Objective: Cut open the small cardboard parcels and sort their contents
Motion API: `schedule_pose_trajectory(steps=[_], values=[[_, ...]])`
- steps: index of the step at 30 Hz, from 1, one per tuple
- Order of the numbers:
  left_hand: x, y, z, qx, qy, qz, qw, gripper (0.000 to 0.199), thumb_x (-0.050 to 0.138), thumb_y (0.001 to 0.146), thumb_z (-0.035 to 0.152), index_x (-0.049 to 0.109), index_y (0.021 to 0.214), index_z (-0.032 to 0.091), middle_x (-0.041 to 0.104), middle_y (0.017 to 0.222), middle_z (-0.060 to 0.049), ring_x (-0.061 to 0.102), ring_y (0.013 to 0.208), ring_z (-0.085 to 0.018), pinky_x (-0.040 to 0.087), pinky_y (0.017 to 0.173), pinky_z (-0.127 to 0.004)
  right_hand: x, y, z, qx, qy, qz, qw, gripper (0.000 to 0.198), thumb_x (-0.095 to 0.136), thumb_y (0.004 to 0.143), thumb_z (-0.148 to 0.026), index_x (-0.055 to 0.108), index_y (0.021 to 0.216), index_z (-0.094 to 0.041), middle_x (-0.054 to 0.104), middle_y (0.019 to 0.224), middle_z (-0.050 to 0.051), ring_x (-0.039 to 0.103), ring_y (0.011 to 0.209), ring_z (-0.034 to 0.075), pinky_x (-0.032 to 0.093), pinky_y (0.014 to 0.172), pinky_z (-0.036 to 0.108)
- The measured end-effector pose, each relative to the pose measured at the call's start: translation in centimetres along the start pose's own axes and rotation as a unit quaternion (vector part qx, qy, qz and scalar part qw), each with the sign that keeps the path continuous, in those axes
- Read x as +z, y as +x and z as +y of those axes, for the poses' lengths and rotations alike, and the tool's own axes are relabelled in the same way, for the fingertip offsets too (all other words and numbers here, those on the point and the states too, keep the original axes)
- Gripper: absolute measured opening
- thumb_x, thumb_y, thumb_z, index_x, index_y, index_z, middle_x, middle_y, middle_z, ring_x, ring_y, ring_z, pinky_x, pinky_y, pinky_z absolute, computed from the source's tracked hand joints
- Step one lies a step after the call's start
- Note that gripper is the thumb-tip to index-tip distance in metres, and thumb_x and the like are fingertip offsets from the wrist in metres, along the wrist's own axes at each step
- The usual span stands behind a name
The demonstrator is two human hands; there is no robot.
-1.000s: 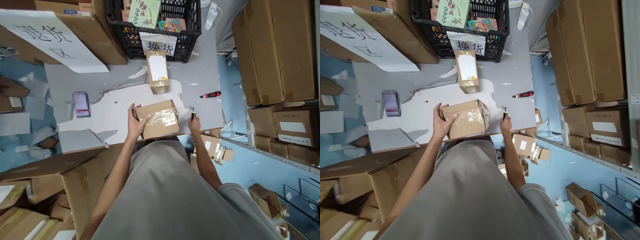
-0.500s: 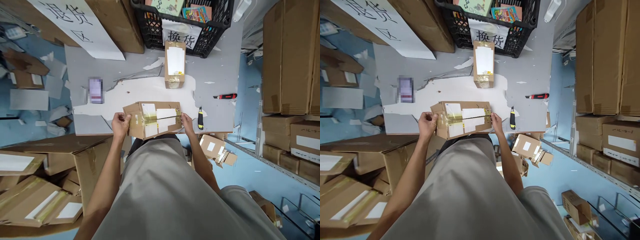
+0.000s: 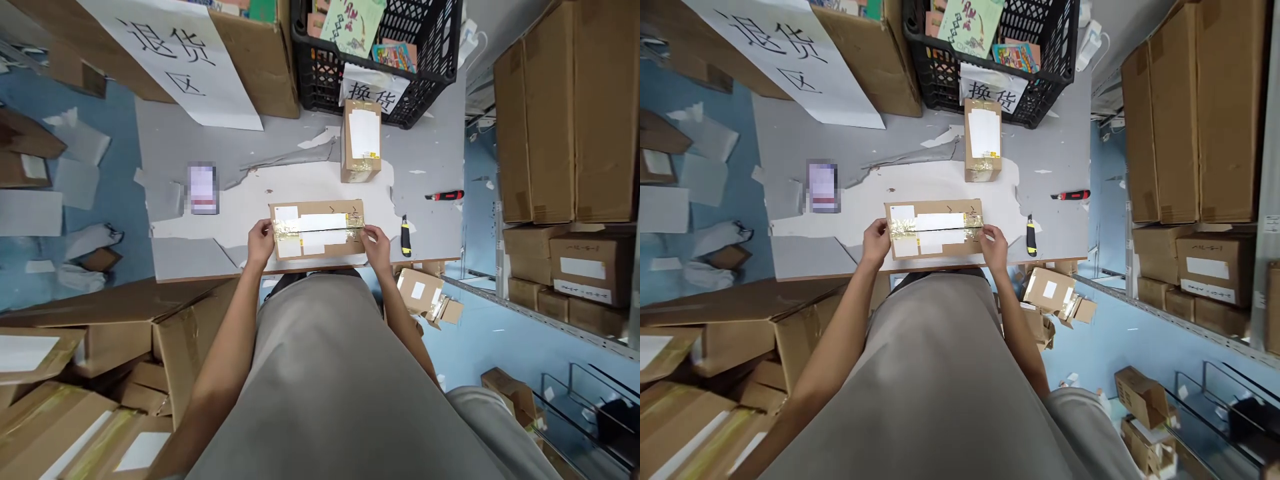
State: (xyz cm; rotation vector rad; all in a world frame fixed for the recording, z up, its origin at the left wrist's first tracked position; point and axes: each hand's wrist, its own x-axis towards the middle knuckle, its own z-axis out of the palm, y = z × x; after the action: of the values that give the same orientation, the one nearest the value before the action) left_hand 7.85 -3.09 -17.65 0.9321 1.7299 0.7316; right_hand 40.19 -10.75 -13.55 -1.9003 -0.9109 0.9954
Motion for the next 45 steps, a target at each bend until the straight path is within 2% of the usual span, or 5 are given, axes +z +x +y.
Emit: schedule_pose_trajectory(steps=[15, 22, 29, 39, 45], values=[[-1.5, -4.6, 2.3, -0.02, -0.021, -0.047, 0.998, 0.04, 0.083, 0.087, 0.049, 0.071, 0.107, 0.018, 0.076, 0.123, -0.013, 0.075, 0.116, -0.027, 0.059, 0.109, -0.041, 0.3, 0.0, -2.5, 0.047, -0.092, -0.015, 0.995, 0.048, 0.073, 0.089, -0.068, 0.071, 0.111, -0.026, 0.078, 0.087, 0.002, 0.08, 0.105, 0.03, 0.061, 0.11, 0.05], [-0.5, -5.0, 2.9, 0.106, 0.033, -0.021, 0.994, 0.025, 0.079, 0.092, 0.045, 0.07, 0.093, 0.022, 0.071, 0.119, -0.01, 0.07, 0.118, -0.027, 0.057, 0.114, -0.043, -0.3, -0.5, -3.0, -0.01, -0.148, -0.053, 0.988, 0.053, 0.068, 0.098, -0.072, 0.08, 0.122, -0.027, 0.074, 0.128, 0.01, 0.078, 0.103, 0.026, 0.063, 0.107, 0.047], [-2.2, -5.1, 1.7, 0.129, 0.044, -0.106, 0.985, 0.059, 0.075, 0.085, 0.03, 0.072, 0.144, 0.025, 0.055, 0.17, -0.016, 0.057, 0.159, -0.035, 0.055, 0.125, -0.052, -0.9, 0.9, -3.2, -0.077, -0.146, -0.063, 0.984, 0.066, 0.08, 0.092, -0.081, 0.078, 0.13, -0.027, 0.067, 0.134, 0.013, 0.073, 0.119, 0.029, 0.067, 0.105, 0.049], [-3.9, -7.4, 0.1, 0.247, 0.264, -0.182, 0.914, 0.104, 0.089, 0.092, 0.035, 0.036, 0.182, 0.032, 0.003, 0.197, -0.015, 0.012, 0.182, -0.043, 0.026, 0.144, -0.067, 2.6, 7.7, -4.8, -0.179, -0.217, -0.081, 0.956, 0.063, 0.054, 0.112, -0.074, 0.06, 0.156, -0.031, 0.064, 0.155, 0.015, 0.061, 0.147, 0.035, 0.053, 0.127, 0.059], [-1.1, -8.2, 2.6, 0.324, 0.36, -0.206, 0.85, 0.078, 0.075, 0.097, 0.019, 0.056, 0.172, 0.028, 0.025, 0.192, -0.017, 0.008, 0.182, -0.044, 0.012, 0.142, -0.08, 5.2, 6.5, -3.9, -0.12, -0.338, -0.104, 0.928, 0.106, 0.074, 0.101, -0.056, 0.018, 0.185, -0.021, 0.031, 0.184, 0.028, 0.041, 0.167, 0.048, 0.047, 0.129, 0.072]])
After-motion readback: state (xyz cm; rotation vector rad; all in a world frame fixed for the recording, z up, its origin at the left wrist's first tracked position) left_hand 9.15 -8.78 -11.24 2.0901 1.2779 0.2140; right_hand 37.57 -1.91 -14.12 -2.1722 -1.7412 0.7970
